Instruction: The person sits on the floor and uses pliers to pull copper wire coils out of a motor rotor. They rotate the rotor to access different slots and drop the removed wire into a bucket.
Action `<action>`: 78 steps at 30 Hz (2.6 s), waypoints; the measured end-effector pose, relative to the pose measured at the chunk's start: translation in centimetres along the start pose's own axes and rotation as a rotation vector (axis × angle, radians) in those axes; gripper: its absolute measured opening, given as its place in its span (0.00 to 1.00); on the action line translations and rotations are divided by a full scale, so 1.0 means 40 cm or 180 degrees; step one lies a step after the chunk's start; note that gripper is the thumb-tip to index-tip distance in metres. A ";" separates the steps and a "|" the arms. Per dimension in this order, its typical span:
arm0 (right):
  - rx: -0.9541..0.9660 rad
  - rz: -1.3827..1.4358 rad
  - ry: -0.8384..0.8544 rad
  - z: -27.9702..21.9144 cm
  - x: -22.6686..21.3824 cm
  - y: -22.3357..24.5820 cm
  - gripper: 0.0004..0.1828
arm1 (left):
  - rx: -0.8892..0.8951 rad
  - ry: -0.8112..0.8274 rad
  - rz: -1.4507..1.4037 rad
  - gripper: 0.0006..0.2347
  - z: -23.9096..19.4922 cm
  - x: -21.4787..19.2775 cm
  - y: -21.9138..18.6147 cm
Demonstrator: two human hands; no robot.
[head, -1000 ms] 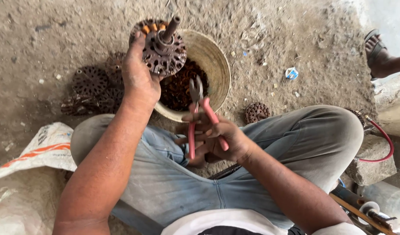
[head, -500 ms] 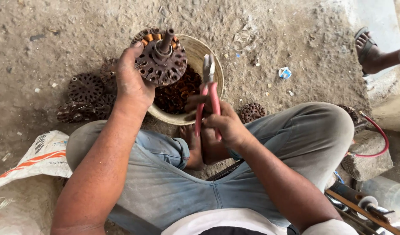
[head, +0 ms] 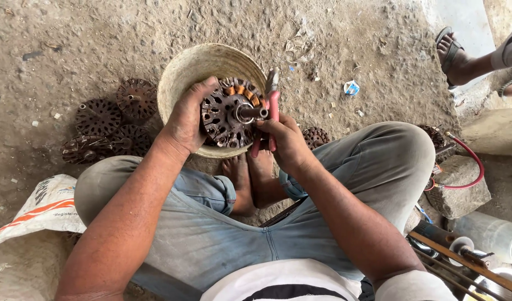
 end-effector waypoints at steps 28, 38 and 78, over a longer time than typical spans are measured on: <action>-0.0274 0.1552 0.0001 -0.064 0.006 0.063 0.18 | 0.0858 0.1078 0.0587 0.34 -0.072 0.105 0.043; -0.0433 -0.0569 -0.0091 -0.049 0.019 0.016 0.12 | 0.0850 -0.0140 -0.0054 0.29 0.010 0.023 0.026; -0.2144 -0.3372 0.0558 -0.142 0.062 0.173 0.11 | 0.2085 -0.0040 0.1638 0.19 -0.018 -0.100 -0.204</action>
Point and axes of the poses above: each hand's wrist, its own z-axis towards the middle knuckle, its own x-axis out of the palm, y = z × x, the point moved 8 cm from there along z, towards the middle knuckle, and after that the axes turned 15 degrees about -y, right-handed, at the moved point
